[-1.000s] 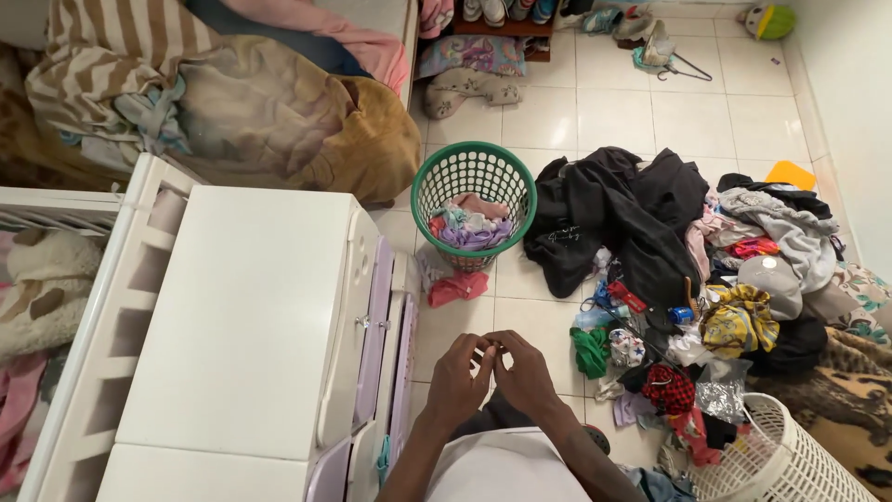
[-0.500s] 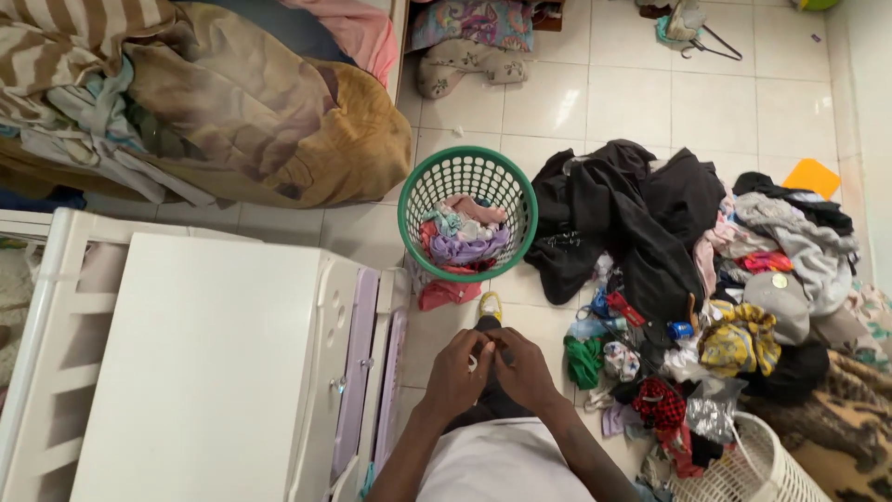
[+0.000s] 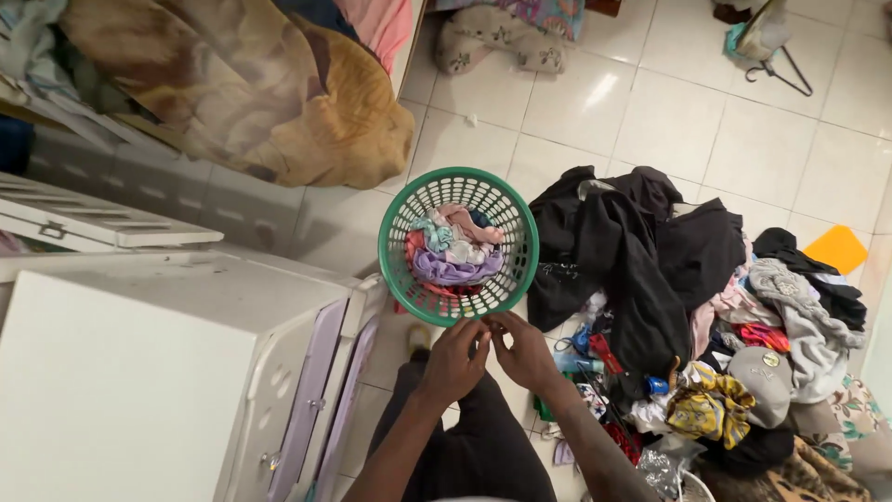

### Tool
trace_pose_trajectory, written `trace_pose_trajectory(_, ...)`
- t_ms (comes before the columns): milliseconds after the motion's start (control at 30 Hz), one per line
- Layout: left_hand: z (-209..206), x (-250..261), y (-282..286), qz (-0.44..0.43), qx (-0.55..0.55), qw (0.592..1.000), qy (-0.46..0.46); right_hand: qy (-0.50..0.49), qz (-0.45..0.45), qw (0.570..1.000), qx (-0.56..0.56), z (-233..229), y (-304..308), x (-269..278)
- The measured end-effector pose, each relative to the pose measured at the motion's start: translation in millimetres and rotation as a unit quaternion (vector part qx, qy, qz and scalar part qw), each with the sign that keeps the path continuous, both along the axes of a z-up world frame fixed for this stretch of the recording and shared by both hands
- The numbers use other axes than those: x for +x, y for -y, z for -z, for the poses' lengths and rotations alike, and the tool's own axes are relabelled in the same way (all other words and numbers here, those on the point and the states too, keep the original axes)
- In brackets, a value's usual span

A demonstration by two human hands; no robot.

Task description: Fold baby clothes on top of a dresser next to a crib.

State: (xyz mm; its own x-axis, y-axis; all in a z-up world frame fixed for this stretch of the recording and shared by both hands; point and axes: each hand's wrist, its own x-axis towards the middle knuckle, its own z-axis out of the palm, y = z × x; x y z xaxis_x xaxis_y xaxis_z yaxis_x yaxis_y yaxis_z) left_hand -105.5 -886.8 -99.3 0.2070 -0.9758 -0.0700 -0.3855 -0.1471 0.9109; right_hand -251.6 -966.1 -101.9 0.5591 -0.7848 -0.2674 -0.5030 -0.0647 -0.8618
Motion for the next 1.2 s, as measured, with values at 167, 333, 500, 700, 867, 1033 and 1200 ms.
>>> trace_pose_trajectory(167, 80, 9, 30, -0.008, 0.035, 0.999, -0.025, -0.050, -0.021, 0.998, -0.038, 99, 40, 1)
trace_pose_trajectory(333, 182, 22, 56, -0.008, 0.010, 1.000, 0.008, -0.064, -0.033, 0.995, -0.071, 214, 62, 19)
trace_pose_trajectory(500, 259, 27, 51, -0.028, 0.118, 0.993, -0.001, -0.081, -0.044, 0.995, -0.039, 303, 65, 37)
trace_pose_trajectory(700, 314, 39, 49, -0.042, 0.139, 0.989, -0.002, -0.118, -0.085, 0.986, -0.084, 400, 78, 52)
trace_pose_trajectory(867, 341, 45, 48, -0.062, 0.188, 0.980, -0.004, -0.259, -0.123, 0.953, -0.101, 455, 88, 59)
trace_pose_trajectory(1033, 361, 44, 40, -0.101, 0.181, 0.978, -0.029, -0.204, -0.093, 0.974, 0.028, 507, 50, 46)
trace_pose_trajectory(1200, 367, 50, 44, -0.202, 0.229, 0.950, -0.068, -0.114, -0.068, 0.991, 0.014, 423, 23, 66)
